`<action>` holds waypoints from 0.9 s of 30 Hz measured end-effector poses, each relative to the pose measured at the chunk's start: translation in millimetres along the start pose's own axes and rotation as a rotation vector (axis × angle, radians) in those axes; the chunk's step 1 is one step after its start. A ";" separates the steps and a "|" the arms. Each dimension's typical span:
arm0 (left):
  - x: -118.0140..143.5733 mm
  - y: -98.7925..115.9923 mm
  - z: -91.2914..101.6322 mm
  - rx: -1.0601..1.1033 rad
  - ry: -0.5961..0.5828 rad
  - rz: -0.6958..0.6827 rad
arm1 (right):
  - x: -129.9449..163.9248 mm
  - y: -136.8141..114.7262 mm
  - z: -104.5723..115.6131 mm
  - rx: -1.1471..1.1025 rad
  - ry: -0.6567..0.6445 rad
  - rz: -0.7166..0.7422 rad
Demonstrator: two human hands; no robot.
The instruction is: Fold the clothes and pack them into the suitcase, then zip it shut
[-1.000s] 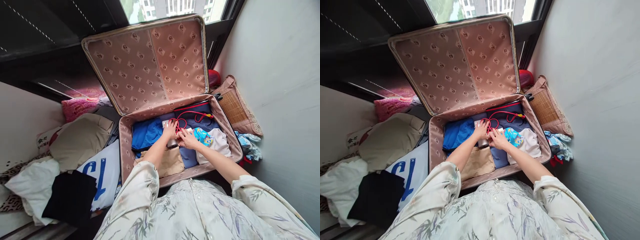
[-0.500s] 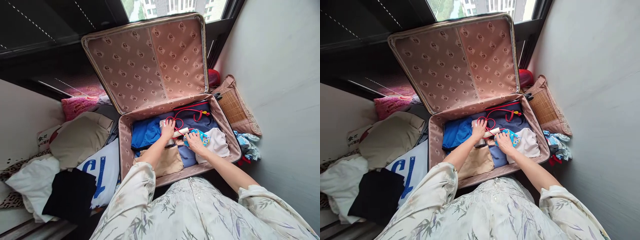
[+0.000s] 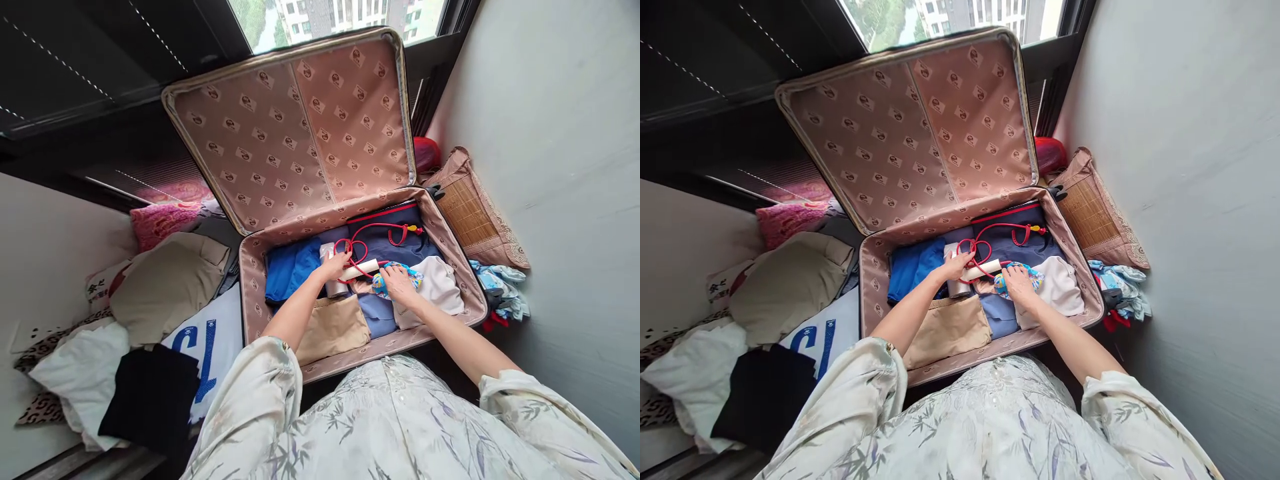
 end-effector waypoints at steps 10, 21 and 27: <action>39.7 41.4 12.4 -0.159 0.377 0.212 | -31.7 27.0 51.5 -0.174 0.345 -0.074; 29.6 36.7 -18.6 -0.135 0.229 0.318 | -91.4 98.1 69.1 -0.104 0.064 -0.263; 27.9 49.0 -16.8 -0.115 0.259 0.391 | -101.5 61.0 46.7 -0.212 -0.069 -0.190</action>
Point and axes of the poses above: each hand's wrist, its own x-axis away from the middle knuckle, its own z-axis out of the back of the hand, y = z × x, the point moved 5 cm from there along -x, towards the middle knuckle, and after that the axes turned 9 degrees about -x, right-handed, at the moved point
